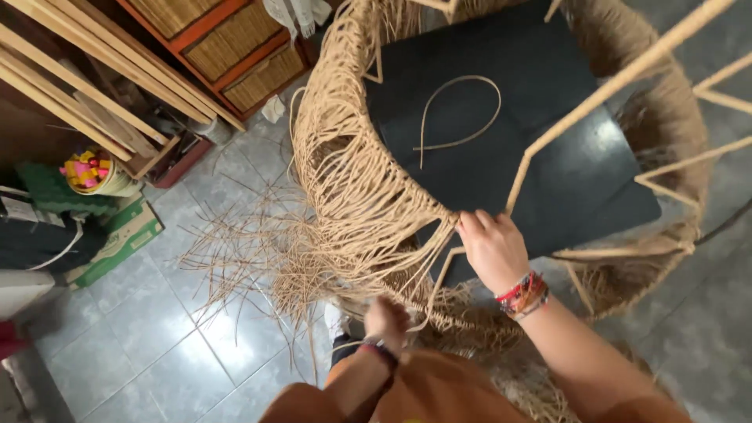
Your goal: Weaving and tying natural fibers onto a large circular frame to create a decorative furniture piece
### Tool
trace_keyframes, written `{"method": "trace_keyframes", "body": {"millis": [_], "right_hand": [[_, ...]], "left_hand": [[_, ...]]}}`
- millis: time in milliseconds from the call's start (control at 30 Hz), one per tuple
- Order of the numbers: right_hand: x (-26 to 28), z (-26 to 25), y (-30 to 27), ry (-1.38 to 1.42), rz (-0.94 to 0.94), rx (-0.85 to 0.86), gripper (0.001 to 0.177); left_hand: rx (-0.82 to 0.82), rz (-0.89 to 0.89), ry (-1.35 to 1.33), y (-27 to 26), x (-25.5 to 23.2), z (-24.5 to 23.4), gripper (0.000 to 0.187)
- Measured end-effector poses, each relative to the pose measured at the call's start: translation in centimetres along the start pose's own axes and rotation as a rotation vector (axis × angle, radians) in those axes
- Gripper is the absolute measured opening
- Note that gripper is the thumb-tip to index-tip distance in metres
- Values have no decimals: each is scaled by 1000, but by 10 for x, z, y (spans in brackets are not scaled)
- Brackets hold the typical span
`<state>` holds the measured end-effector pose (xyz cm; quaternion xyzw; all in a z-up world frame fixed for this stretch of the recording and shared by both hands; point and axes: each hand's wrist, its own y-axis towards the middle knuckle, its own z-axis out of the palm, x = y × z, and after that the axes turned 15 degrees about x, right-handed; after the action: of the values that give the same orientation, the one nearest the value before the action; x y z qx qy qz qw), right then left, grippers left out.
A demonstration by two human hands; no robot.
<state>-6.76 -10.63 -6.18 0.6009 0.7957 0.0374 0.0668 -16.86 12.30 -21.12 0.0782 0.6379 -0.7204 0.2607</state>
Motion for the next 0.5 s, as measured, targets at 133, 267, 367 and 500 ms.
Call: {"method": "trace_keyframes", "body": {"millis": [133, 267, 367, 500], "right_hand": [[1, -11, -3, 15, -26, -31, 15], [-2, -10, -1, 41, -47, -64, 16], [-3, -3, -3, 67, -32, -61, 19], [0, -10, -2, 59, -19, -77, 20]], "left_hand": [[-183, 20, -111, 5, 7, -43, 41], [258, -85, -153, -3, -33, -40, 87], [-76, 473, 884, -70, -74, 10, 50], [-75, 1464, 847, -95, -115, 77, 79]]}}
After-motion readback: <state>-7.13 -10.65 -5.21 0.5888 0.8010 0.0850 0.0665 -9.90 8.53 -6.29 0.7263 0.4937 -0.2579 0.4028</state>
